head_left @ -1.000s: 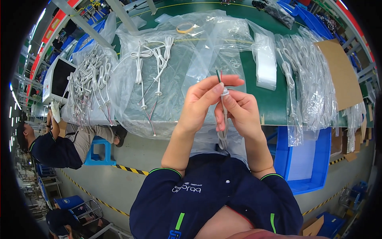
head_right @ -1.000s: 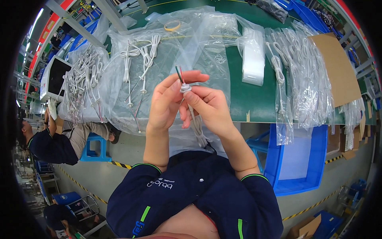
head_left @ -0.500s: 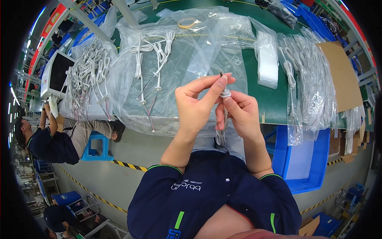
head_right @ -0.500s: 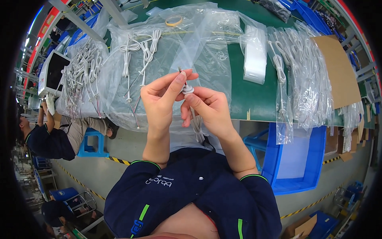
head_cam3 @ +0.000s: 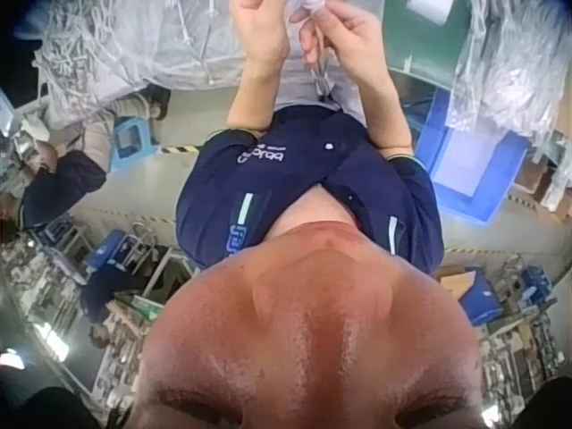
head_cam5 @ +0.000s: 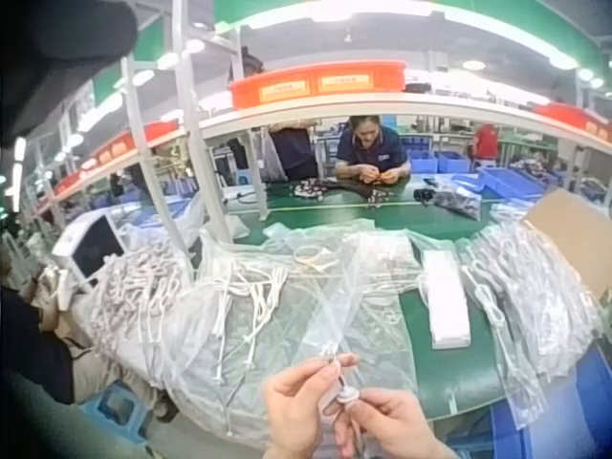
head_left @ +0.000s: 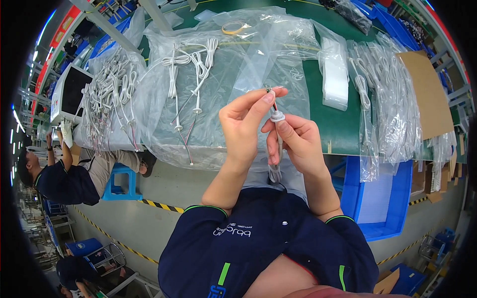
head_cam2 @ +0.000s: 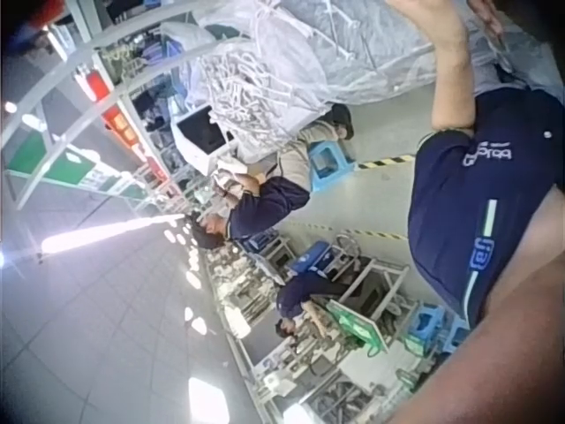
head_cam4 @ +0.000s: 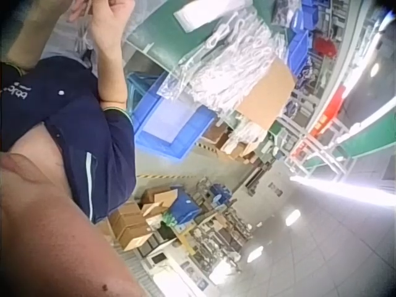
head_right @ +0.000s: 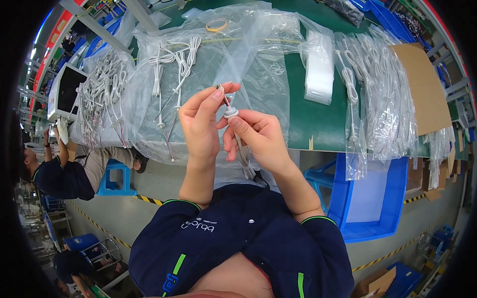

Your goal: The person assembles electronic cable harnesses by hand, attaching plastic plugs and plastic organizers to wire bundles.

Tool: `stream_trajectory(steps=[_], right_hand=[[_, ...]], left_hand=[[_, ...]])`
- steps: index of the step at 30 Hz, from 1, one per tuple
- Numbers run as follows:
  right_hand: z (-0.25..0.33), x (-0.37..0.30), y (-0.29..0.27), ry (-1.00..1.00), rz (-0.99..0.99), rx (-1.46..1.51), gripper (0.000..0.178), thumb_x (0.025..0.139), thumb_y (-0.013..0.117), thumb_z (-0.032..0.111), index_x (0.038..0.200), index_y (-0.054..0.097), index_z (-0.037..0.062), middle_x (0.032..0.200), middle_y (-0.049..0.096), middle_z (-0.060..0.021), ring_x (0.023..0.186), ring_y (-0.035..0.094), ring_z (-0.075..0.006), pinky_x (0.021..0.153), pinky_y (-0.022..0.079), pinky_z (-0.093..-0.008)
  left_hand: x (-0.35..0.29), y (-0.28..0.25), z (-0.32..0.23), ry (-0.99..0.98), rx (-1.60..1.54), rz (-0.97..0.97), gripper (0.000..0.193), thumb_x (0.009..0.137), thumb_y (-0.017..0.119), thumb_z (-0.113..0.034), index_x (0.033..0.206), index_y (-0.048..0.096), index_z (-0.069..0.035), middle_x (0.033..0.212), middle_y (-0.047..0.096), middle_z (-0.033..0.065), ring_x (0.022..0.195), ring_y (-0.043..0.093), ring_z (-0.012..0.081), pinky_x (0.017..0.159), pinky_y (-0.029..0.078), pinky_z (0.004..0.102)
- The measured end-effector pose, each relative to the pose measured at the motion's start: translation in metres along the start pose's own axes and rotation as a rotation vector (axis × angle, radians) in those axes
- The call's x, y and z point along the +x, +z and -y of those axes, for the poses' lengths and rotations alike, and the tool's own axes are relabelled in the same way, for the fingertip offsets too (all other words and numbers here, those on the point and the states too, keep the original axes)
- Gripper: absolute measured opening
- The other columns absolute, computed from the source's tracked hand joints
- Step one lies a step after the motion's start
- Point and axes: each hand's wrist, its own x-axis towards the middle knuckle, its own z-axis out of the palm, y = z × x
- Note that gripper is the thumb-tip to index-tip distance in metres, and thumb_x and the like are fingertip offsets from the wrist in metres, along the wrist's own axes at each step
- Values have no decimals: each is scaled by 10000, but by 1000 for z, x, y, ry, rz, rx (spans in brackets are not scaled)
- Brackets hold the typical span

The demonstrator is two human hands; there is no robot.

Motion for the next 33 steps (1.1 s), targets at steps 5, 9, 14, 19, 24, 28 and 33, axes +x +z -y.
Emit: stream_trajectory(steps=[5, 9, 14, 19, 24, 28, 33], right_hand=[[-1, 1, -1, -37, -47, 128, 326, 951, 429, 264, 929, 539, -42, 636, 563, -90, 471, 524, -133, 456, 469, -249], [-9, 3, -12, -114, -119, 187, 362, 947, 433, 304, 945, 550, -39, 708, 586, -110, 501, 542, -137, 494, 494, -259], [-16, 5, -19, -157, -187, 206, 353, 948, 433, 295, 948, 556, -37, 748, 604, -110, 581, 599, -156, 546, 520, -270], [-24, 5, -15, -184, -357, -95, 348, 949, 438, 275, 978, 567, -46, 821, 629, -117, 699, 647, -187, 613, 541, -283], [-26, 5, -13, -154, -323, 102, 269, 939, 477, 217, 946, 596, -25, 845, 629, -63, 779, 610, -114, 698, 496, -231], [-32, 4, -19, -209, -430, -334, 236, 920, 518, 178, 959, 593, -42, 901, 628, -85, 792, 607, -125, 691, 488, -231], [-7, 4, -26, -427, -609, -447, 125, 843, 607, 60, 926, 602, -34, 891, 616, -60, 788, 564, -95, 698, 461, -217]], left_hand=[[10, -1, 8, -208, -68, 315, 317, 889, 511, -148, 1141, 551, 39, 1035, 623, 151, 701, 581, 101, 690, 463, 233], [7, -11, 9, -425, -114, 502, 389, 908, 479, -191, 1230, 477, 27, 1081, 602, 134, 669, 552, 80, 650, 455, 222], [0, -13, 27, -375, -152, 441, 342, 905, 501, -166, 1189, 515, 24, 937, 606, 69, 654, 506, 56, 532, 406, 195], [0, -15, 31, -402, -103, 383, 318, 897, 531, -150, 1170, 531, 11, 903, 597, 43, 677, 525, 56, 527, 413, 187], [0, -8, 29, -455, -115, 294, 283, 904, 530, -174, 1131, 554, -7, 921, 608, 54, 716, 566, 81, 596, 479, 211], [2, -11, 41, -280, -177, 64, 229, 931, 483, -187, 1072, 528, -13, 847, 587, 51, 712, 579, 106, 604, 494, 225], [2, -26, 22, -287, -151, 265, 210, 947, 457, -204, 1075, 473, -39, 630, 467, 5, 467, 349, 30, 423, 295, 175]])
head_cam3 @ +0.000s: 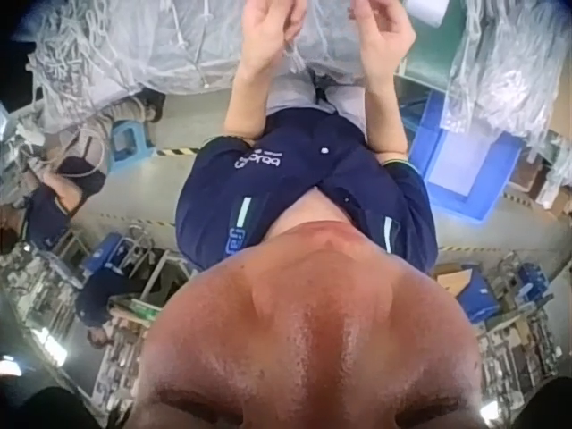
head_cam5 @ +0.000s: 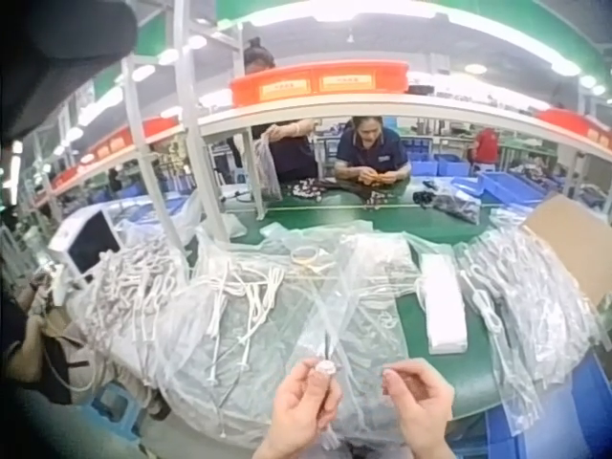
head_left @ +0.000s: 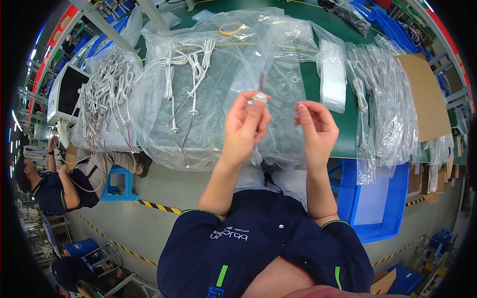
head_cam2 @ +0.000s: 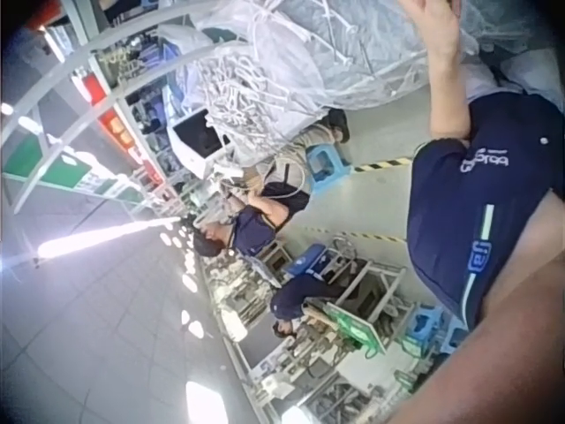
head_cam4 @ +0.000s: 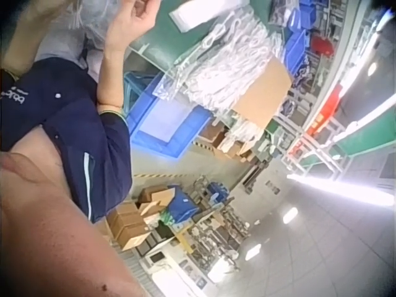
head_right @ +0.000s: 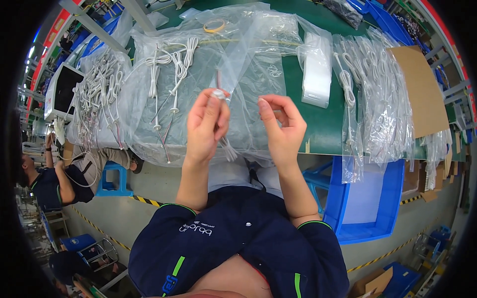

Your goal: The person assembles electronic cable harnesses by hand, attaching plastic plugs and plastic organizers to wire bundles.

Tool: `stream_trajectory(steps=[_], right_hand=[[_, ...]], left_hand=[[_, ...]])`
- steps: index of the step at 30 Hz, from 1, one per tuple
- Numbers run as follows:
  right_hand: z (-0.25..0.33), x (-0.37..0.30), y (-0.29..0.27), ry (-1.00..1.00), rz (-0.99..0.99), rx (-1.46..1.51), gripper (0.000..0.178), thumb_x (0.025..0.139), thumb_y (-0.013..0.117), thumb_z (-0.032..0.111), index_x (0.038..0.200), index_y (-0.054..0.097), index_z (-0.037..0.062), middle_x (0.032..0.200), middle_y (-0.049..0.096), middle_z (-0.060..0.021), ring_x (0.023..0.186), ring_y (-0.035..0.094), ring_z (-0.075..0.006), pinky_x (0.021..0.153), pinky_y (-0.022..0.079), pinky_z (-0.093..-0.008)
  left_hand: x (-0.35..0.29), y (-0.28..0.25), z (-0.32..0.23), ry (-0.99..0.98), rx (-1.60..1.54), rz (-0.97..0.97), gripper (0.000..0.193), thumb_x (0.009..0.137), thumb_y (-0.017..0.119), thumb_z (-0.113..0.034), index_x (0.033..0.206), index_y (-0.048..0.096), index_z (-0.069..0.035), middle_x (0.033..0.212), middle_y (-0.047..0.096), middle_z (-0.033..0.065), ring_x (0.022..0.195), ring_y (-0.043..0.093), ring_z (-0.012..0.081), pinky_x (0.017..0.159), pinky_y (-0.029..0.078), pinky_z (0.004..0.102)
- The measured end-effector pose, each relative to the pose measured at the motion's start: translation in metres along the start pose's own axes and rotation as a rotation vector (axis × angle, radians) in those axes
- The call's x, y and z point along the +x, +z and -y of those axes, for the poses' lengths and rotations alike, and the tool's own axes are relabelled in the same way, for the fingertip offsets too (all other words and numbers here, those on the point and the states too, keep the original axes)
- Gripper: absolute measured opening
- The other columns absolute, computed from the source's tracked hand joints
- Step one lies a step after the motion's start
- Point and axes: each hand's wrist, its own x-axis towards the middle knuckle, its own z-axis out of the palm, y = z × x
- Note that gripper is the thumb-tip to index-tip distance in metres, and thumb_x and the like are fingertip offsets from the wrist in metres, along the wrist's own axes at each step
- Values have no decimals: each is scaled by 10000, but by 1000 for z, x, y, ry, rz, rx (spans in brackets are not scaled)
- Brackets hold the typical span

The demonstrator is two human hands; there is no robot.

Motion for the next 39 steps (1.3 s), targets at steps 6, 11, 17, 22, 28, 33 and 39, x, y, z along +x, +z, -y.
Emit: stream_trajectory(steps=[6, 11, 17, 22, 28, 33, 39], right_hand=[[24, 14, 11, -52, 93, 116, 180, 787, 646, -14, 959, 601, -42, 952, 600, -80, 847, 558, -102, 696, 475, -225], [25, 16, 5, -28, 178, 112, 212, 775, 651, -25, 981, 599, -41, 950, 602, -84, 861, 568, -112, 704, 479, -226], [37, 17, 8, -68, 184, 149, 210, 743, 671, -35, 945, 617, -27, 922, 595, -79, 788, 577, -116, 680, 481, -229], [42, 18, 12, -221, 278, -44, 226, 706, 677, -64, 920, 622, -20, 905, 593, -91, 723, 574, -119, 651, 465, -226], [55, 10, 46, -148, 400, 9, 219, 700, 623, -119, 903, 603, -43, 897, 571, -86, 742, 573, -125, 689, 452, -226], [59, 9, 91, -115, 590, 107, 210, 749, 581, -118, 950, 577, -57, 854, 570, -78, 755, 586, -136, 699, 475, -232], [38, 7, 163, 45, 881, 41, 246, 777, 600, -77, 1020, 571, -52, 873, 612, -89, 762, 583, -103, 647, 466, -207]], left_hand=[[-15, 16, -3, -115, 131, 28, 244, 944, 458, -209, 1103, 501, -29, 606, 476, -4, 459, 287, 6, 427, 214, 167], [-21, 25, -13, -139, 189, 63, 271, 947, 449, -208, 1125, 502, -11, 592, 470, -5, 456, 292, 5, 429, 198, 170], [-25, 26, -26, -179, 205, 93, 237, 934, 480, -181, 1120, 493, -34, 624, 527, 11, 506, 366, 8, 455, 260, 166], [-36, 27, -40, -144, 202, 49, 241, 930, 475, -141, 1141, 474, -26, 621, 524, 9, 537, 415, 23, 479, 293, 169], [-59, 15, -67, -29, 276, 0, 254, 916, 455, -67, 1164, 460, -11, 615, 524, 22, 551, 464, 44, 514, 327, 184], [-82, -9, -99, 55, 403, -111, 254, 911, 478, -75, 1162, 463, -36, 616, 524, 7, 585, 490, 56, 542, 344, 198], [-111, -51, -101, 218, 536, -447, 221, 907, 508, -135, 1106, 478, -43, 558, 496, 5, 524, 458, 62, 498, 346, 219]])
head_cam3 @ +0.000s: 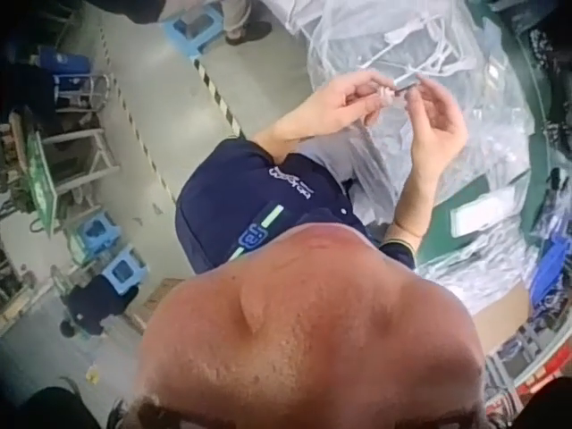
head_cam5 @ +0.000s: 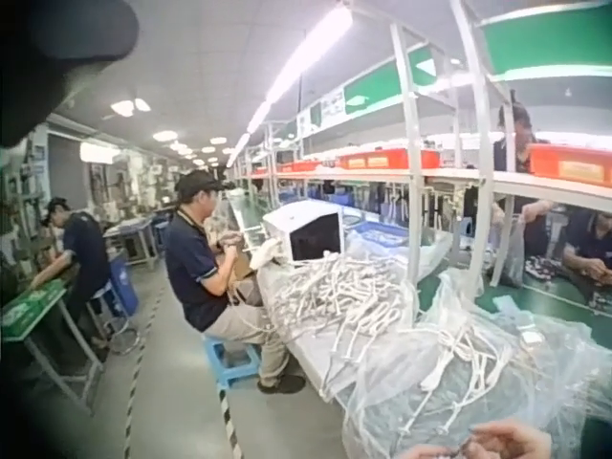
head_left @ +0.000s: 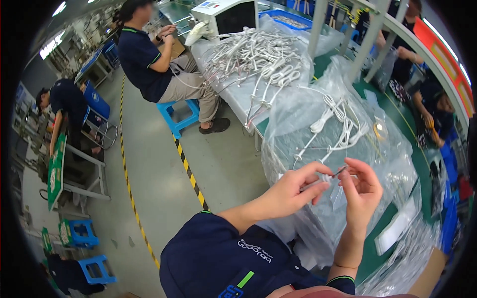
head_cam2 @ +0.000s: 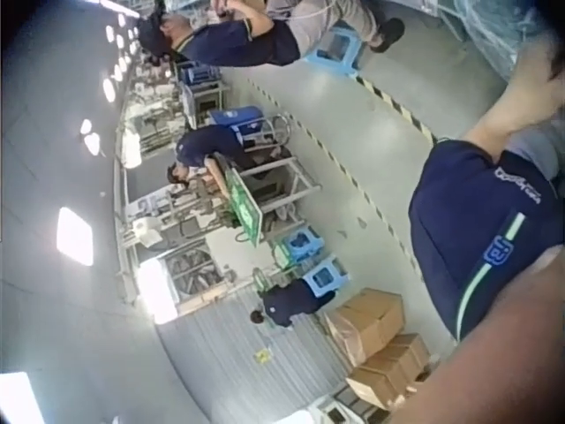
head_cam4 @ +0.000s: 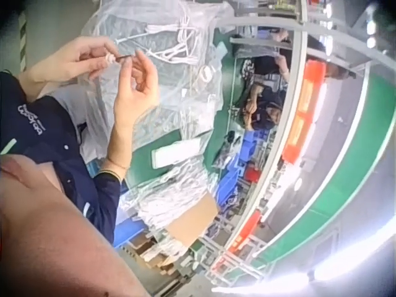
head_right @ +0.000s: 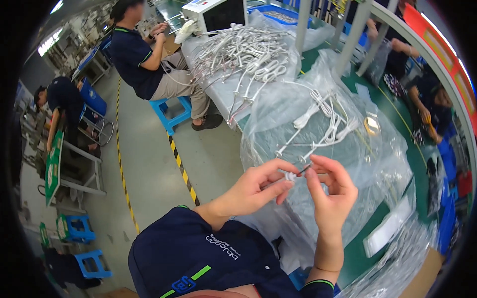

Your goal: The person assembles electronic cable harnesses by hand, attaching plastic plugs and plastic organizers to wire bundles.

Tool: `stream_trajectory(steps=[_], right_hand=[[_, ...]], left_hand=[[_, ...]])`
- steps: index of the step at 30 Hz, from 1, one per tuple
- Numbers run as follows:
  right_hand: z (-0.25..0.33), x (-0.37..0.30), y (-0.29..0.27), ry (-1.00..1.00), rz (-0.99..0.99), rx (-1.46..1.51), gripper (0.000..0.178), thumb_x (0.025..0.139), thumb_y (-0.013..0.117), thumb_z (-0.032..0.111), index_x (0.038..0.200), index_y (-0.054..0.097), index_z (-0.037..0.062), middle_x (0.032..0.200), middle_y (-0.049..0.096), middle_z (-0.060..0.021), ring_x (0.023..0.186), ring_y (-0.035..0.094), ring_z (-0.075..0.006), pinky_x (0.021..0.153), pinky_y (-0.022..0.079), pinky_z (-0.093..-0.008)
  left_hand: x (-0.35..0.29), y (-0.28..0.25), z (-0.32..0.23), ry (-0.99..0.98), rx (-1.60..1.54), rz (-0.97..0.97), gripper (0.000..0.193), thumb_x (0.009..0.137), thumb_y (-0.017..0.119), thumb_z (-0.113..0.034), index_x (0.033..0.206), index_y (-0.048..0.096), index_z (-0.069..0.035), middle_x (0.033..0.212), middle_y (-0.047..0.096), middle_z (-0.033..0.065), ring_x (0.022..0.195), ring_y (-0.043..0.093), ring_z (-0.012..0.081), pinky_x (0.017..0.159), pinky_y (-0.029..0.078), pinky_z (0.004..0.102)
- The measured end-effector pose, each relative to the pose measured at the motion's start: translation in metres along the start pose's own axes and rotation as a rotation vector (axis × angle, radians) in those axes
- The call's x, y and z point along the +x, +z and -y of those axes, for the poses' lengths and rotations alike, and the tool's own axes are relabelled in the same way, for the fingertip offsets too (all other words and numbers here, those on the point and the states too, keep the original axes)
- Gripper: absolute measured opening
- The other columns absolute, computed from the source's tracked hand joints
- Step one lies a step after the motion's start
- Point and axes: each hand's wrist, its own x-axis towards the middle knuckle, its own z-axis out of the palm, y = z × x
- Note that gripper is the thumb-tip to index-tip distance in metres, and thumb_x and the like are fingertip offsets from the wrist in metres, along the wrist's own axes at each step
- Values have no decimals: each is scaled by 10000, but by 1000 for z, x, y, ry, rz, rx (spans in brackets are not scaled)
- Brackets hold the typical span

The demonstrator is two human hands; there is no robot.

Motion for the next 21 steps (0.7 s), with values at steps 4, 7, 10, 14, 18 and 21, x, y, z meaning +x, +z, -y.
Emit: stream_trajectory(steps=[4, 7, 10, 14, 18, 21], right_hand=[[-19, 20, 22, 87, 47, 114, 216, 782, 612, -60, 993, 573, -42, 873, 607, -77, 776, 578, -102, 642, 457, -201], [-39, 35, 33, 124, 93, 196, 177, 784, 616, -48, 954, 569, -30, 886, 602, -68, 780, 573, -105, 640, 457, -205], [-45, 49, 42, 200, 217, 247, 141, 782, 640, -13, 905, 570, -13, 892, 599, -49, 770, 560, -94, 637, 454, -208], [-43, 59, 45, 218, 282, 265, 140, 793, 632, 4, 910, 556, 9, 861, 599, -40, 766, 574, -99, 630, 468, -221], [-52, 62, 32, 204, 231, 300, 148, 777, 675, 31, 879, 572, -3, 844, 631, -41, 740, 584, -72, 601, 451, -192], [-54, 58, 32, 176, 218, 321, 125, 807, 632, 24, 904, 555, 7, 815, 600, -35, 685, 562, -78, 594, 454, -200]], left_hand=[[0, -26, 12, -7, 11, -154, 221, 908, 509, -128, 1113, 490, -48, 603, 519, 0, 563, 478, 52, 521, 362, 213], [6, -40, 13, -44, 43, -235, 220, 907, 507, -107, 1118, 505, -45, 643, 534, -4, 596, 493, 48, 549, 379, 202], [9, -46, 19, -61, 22, -383, 218, 887, 544, -126, 1087, 525, -42, 649, 546, -4, 590, 487, 44, 535, 386, 206], [17, -50, 16, -90, -54, -348, 212, 911, 521, -139, 1087, 505, -21, 651, 543, -8, 569, 437, 12, 505, 319, 170], [23, -42, 21, -147, -47, -282, 206, 913, 522, -143, 1077, 503, -20, 649, 538, -10, 573, 436, 12, 506, 318, 170], [17, -35, 22, -139, -39, -306, 204, 914, 522, -145, 1071, 502, -17, 646, 535, -11, 586, 448, 20, 511, 326, 171]])
